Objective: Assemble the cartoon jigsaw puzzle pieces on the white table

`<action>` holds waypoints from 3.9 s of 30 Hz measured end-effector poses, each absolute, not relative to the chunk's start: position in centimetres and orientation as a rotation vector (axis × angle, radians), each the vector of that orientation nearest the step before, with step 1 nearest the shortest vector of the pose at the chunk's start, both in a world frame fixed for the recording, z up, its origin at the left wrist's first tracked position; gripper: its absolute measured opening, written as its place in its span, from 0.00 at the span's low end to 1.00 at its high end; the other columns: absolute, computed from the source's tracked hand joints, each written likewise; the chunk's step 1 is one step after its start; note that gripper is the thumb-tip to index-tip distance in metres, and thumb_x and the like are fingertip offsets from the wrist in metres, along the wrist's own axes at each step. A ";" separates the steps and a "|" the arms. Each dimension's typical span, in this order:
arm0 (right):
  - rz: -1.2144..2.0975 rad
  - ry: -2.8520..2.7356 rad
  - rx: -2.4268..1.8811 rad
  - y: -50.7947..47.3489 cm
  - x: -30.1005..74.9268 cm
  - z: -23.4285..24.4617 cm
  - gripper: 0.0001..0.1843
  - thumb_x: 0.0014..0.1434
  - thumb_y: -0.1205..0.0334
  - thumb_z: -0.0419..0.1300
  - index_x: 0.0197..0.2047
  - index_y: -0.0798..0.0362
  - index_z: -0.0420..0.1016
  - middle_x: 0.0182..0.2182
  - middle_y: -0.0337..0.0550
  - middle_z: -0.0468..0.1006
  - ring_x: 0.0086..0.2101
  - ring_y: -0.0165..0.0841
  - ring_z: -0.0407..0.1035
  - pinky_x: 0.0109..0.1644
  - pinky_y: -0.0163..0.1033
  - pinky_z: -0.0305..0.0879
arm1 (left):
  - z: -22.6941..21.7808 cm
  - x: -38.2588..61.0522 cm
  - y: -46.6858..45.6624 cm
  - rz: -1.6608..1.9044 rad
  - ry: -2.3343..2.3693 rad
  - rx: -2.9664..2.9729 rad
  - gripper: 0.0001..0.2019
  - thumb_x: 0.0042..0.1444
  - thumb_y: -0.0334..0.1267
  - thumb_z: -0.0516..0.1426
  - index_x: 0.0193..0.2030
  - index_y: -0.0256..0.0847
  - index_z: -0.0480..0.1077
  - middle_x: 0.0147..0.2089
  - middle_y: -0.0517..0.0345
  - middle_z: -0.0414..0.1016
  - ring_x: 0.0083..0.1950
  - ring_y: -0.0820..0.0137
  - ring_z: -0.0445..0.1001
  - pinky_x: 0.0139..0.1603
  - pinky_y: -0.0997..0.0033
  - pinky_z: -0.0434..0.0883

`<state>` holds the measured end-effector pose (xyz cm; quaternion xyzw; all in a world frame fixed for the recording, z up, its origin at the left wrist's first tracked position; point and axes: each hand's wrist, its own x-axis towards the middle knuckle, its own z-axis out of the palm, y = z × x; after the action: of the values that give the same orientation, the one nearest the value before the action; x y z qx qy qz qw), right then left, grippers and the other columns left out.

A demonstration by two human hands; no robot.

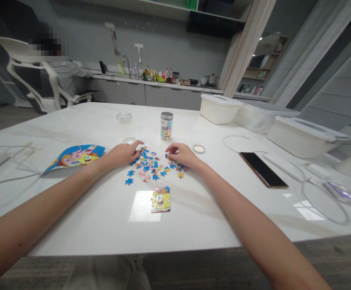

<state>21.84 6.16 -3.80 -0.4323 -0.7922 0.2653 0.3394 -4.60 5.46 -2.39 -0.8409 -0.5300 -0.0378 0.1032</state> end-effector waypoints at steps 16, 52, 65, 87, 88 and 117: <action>0.898 -1.822 -1.189 6.8 22.8 -3.4 0.04 0.50 0.69 0.63 0.33 0.55 0.75 0.31 0.44 0.82 0.34 0.33 0.77 0.43 0.40 0.72 | -2.2 -4.6 5.4 -0.080 -1.556 -2.488 0.21 0.65 0.43 0.42 0.61 0.38 0.58 0.36 0.49 0.79 0.39 0.61 0.78 0.40 0.67 0.68; 0.226 -2.357 -1.077 5.4 21.4 -3.8 0.13 0.60 0.68 0.56 0.42 0.53 0.82 0.45 0.47 0.80 0.44 0.38 0.74 0.54 0.45 0.67 | -2.1 -4.4 5.3 -0.118 -1.552 -2.529 0.15 0.64 0.40 0.45 0.51 0.40 0.66 0.36 0.50 0.78 0.37 0.62 0.76 0.37 0.68 0.65; 0.142 -2.482 -0.953 4.4 20.5 -3.6 0.16 0.64 0.60 0.54 0.51 0.52 0.77 0.52 0.51 0.73 0.50 0.40 0.70 0.56 0.49 0.65 | -1.9 -4.3 5.0 -0.146 -1.442 -2.590 0.19 0.66 0.46 0.42 0.53 0.38 0.63 0.35 0.49 0.78 0.35 0.61 0.76 0.35 0.67 0.65; 0.530 -2.343 -1.089 4.3 20.2 -3.1 0.15 0.52 0.74 0.59 0.43 0.53 0.77 0.33 0.41 0.79 0.34 0.31 0.72 0.43 0.38 0.68 | -1.2 -3.5 4.2 -0.131 -1.209 -2.711 0.19 0.64 0.47 0.47 0.54 0.39 0.66 0.30 0.52 0.77 0.30 0.66 0.73 0.32 0.71 0.61; 0.524 -2.348 -1.092 4.3 20.2 -3.1 0.16 0.52 0.74 0.59 0.43 0.53 0.77 0.33 0.41 0.79 0.34 0.31 0.72 0.43 0.38 0.68 | -1.3 -3.5 4.2 -0.141 -1.210 -2.722 0.19 0.65 0.47 0.47 0.54 0.39 0.66 0.29 0.53 0.77 0.30 0.67 0.73 0.32 0.71 0.61; 0.446 -2.461 -1.184 3.6 19.9 -2.0 0.05 0.55 0.63 0.63 0.35 0.53 0.78 0.33 0.44 0.74 0.33 0.31 0.69 0.39 0.37 0.65 | -0.1 -2.4 3.4 -0.361 -1.153 -3.245 0.16 0.53 0.51 0.61 0.39 0.40 0.75 0.21 0.66 0.67 0.24 0.75 0.66 0.30 0.75 0.59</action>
<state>19.86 3.59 -1.97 -0.4203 -0.8739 0.1583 0.1860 -2.36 3.37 -0.10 -0.9250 -0.3288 -0.1030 -0.1599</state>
